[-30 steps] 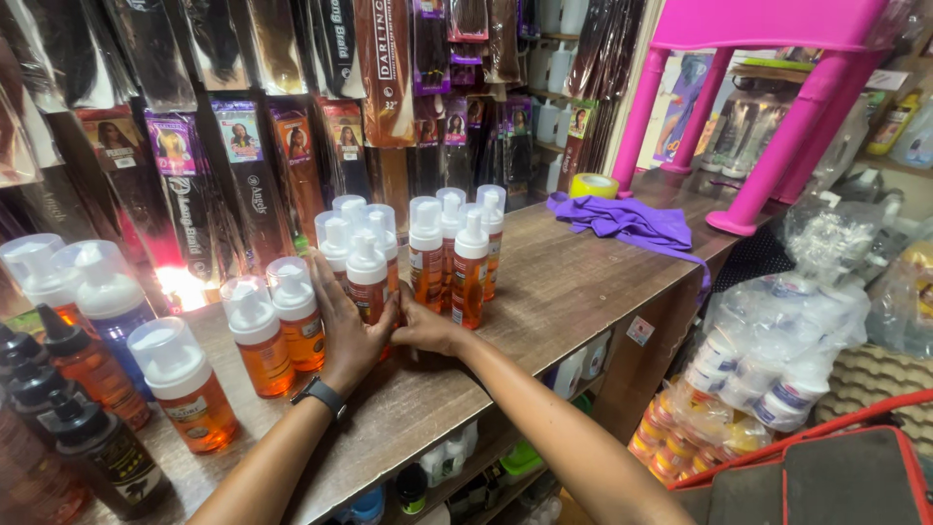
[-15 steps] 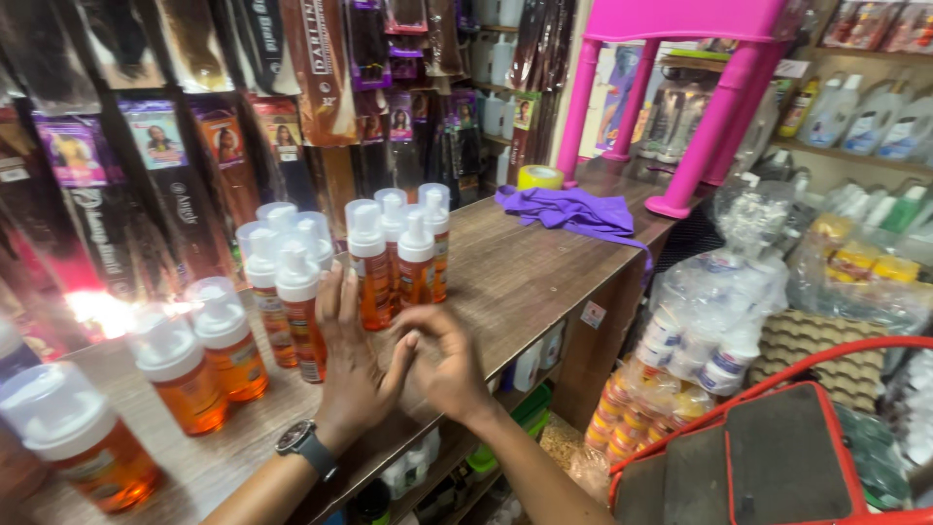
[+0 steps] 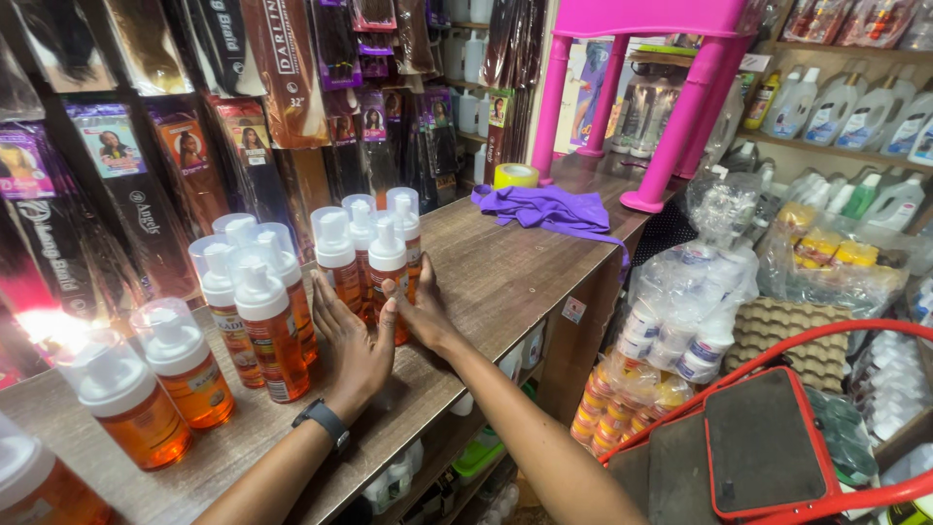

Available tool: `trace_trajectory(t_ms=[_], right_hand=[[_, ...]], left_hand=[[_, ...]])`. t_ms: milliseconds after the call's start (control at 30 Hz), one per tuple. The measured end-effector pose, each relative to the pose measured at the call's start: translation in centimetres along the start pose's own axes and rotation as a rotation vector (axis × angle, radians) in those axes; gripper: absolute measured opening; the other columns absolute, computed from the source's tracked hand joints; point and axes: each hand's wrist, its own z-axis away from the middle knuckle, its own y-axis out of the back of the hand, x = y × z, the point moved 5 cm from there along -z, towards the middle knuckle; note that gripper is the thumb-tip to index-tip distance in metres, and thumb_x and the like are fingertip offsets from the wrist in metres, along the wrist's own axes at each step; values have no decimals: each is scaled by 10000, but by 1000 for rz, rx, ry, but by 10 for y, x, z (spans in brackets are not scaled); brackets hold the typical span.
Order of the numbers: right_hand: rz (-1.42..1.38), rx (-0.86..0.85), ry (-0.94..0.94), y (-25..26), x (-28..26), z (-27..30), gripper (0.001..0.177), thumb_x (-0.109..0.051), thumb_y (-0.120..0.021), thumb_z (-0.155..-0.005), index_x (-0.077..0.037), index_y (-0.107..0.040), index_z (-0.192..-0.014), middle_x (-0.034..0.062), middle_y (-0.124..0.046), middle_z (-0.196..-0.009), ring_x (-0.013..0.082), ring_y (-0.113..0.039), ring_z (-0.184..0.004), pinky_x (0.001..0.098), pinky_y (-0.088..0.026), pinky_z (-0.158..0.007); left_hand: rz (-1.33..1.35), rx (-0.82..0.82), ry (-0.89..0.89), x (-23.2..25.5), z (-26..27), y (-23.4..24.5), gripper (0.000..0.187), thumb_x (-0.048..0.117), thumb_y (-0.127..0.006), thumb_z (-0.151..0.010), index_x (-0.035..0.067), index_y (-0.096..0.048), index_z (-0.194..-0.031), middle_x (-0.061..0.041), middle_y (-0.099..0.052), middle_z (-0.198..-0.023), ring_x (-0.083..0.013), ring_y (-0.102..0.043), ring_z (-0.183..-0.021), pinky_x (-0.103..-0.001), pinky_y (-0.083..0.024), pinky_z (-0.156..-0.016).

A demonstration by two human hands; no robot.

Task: The person repeatedly picks up bottles and boxes of hair care products from wooden shelves and places them onto a counter. They handle multiple items, including spray bottles and small boxes, moving them from the shelves to the counter surface.

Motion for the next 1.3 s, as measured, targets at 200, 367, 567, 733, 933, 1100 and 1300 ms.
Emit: trace_trajectory(t_ms=[200,367,567,733,933,1100,1300], right_hand=[[29,63,-44,-19,-18,-2,1281,-861,-572,-706,-40,-145,-1591,272,-264,-1521,441,-321,-1449,548,-336,-1178],[156,116,-40,-35,-5,-8,1330,-773,-608,-853,51,131,-1591,329,-54,-1583,488,-99,-1503,590,-175,-1217],[259,108,-42,-40,15,-12,1359,-807,-556,-804,49,180,-1561,337,-63,-1572,487,-156,-1478,575,-212,-1201],[-291,-79,200,-41,20,-12,1220,-812,-430,-915,-78,296,-1565,201,-153,-1677,381,-204,-1564,493,-68,-1281],[230,108,356,22,-22,90,842,-507,-432,-1037,-41,-40,-1618,175,-290,-1640,320,-299,-1531,439,-243,-1251],[283,564,343,39,-43,169,736,-317,-536,-1017,-19,-168,-1581,177,-351,-1583,289,-352,-1468,411,-287,-1207],[605,853,161,36,-44,314,662,-86,-633,-997,13,-279,-1548,181,-400,-1545,243,-390,-1416,373,-306,-1162]], left_hand=[[-65,41,8,-6,-9,-3,1065,629,-450,-998,-52,102,-1603,-265,72,-1709,-376,80,-1607,-527,32,-1293],[-43,50,-25,-3,-7,0,1054,596,-454,-1004,-64,113,-1599,-297,95,-1704,-396,92,-1597,-530,31,-1282],[12,51,-1,3,-4,0,1036,634,-405,-1013,-51,107,-1597,-247,118,-1700,-376,113,-1600,-507,26,-1293],[31,60,17,44,9,3,1003,662,-347,-1003,-7,80,-1616,-206,157,-1707,-354,128,-1588,-523,-3,-1287],[258,-144,-406,168,50,31,948,553,-581,-968,25,-155,-1630,-234,-125,-1689,-405,-88,-1589,-565,-76,-1291],[505,-355,-671,237,83,47,792,403,-682,-956,52,-328,-1571,-252,-265,-1637,-459,-260,-1540,-579,-179,-1254],[701,-470,-715,256,144,40,587,272,-737,-930,40,-484,-1406,-227,-408,-1542,-450,-388,-1442,-544,-327,-1205]])
